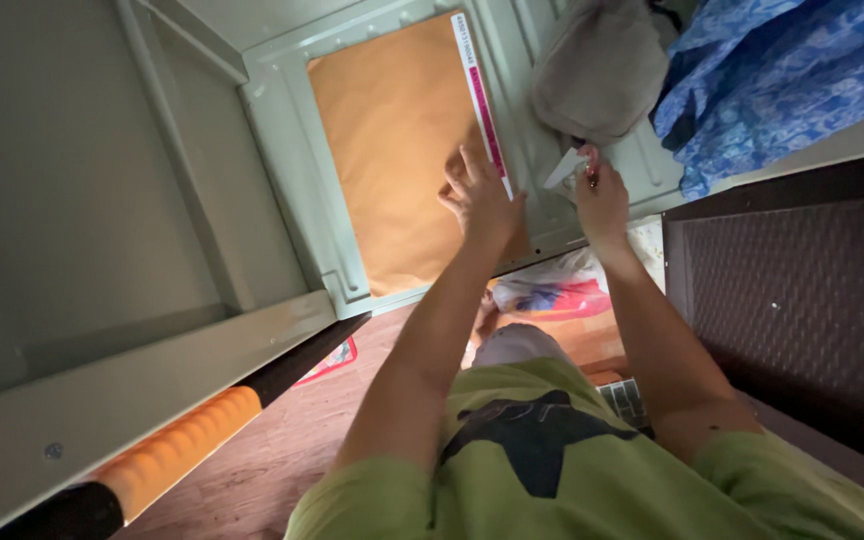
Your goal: The person removes several garments on hangers from a closet and places them on a pile on the floor. They then handle plastic bags and a small keychain on a shelf before returning to hang a blue dress back in the closet.
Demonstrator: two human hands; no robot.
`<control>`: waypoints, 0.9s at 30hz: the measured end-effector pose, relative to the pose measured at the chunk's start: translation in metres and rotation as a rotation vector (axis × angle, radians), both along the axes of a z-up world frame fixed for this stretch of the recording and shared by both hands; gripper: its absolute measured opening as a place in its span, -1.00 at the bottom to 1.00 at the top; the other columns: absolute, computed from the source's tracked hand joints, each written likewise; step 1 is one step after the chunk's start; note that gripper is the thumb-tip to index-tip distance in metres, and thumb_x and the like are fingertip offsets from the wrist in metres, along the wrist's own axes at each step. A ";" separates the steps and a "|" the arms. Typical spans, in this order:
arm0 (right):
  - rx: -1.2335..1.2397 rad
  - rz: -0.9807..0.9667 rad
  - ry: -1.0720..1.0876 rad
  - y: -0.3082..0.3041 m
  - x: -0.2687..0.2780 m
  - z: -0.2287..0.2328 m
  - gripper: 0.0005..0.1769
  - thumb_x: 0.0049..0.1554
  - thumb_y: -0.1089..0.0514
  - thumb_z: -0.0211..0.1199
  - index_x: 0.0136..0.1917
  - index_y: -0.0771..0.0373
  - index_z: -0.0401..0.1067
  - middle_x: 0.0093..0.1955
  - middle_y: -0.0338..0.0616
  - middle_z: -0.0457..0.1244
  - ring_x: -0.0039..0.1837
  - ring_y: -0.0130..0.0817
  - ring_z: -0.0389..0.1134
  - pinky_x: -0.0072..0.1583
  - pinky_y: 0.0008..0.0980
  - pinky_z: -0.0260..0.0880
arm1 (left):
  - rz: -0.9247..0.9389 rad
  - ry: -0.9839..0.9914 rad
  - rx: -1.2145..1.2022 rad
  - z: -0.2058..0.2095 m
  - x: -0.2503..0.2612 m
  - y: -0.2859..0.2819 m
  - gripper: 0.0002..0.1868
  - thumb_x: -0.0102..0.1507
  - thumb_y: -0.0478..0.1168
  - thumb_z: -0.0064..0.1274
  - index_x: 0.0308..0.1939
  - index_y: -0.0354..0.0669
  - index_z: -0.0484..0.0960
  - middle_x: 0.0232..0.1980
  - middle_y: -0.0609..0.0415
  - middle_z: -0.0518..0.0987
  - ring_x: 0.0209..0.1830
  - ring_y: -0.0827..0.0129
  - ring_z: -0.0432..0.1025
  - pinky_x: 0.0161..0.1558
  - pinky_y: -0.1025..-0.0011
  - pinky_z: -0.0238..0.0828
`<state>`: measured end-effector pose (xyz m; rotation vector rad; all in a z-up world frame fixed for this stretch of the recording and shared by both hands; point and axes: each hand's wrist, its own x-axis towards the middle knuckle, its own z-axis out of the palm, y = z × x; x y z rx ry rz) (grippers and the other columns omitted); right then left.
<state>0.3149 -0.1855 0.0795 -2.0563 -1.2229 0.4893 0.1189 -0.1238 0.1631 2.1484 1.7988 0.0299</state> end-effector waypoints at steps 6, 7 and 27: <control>0.177 0.046 -0.287 0.002 -0.008 0.047 -0.51 0.15 0.10 0.34 0.25 0.44 0.37 0.15 0.36 0.27 0.14 0.28 0.30 0.15 0.08 0.29 | 0.028 0.064 -0.281 0.015 0.012 0.020 -0.23 0.23 -0.12 0.14 0.45 -0.25 0.21 0.62 -0.29 -0.23 0.51 -0.59 -0.20 0.15 -0.54 0.14; 0.249 0.040 -0.409 -0.002 -0.015 0.055 -0.52 0.14 0.10 0.35 0.24 0.41 0.39 0.19 0.38 0.27 0.18 0.28 0.29 0.17 0.05 0.29 | 0.055 0.052 -0.370 0.014 0.009 0.025 -0.27 0.21 -0.18 0.15 0.44 -0.18 0.24 0.63 -0.28 -0.23 0.54 -0.54 -0.18 0.18 -0.45 0.18; -0.093 0.241 0.935 0.034 -0.161 0.009 -0.73 0.19 0.17 0.38 0.10 0.36 0.51 -0.18 -0.21 0.25 -0.20 -0.37 0.21 -0.24 -0.44 0.16 | 0.114 -0.443 0.041 0.017 -0.106 0.009 -0.09 0.32 0.22 0.16 0.50 -0.27 0.14 0.40 -0.40 0.33 0.46 -0.25 0.19 0.43 0.02 0.13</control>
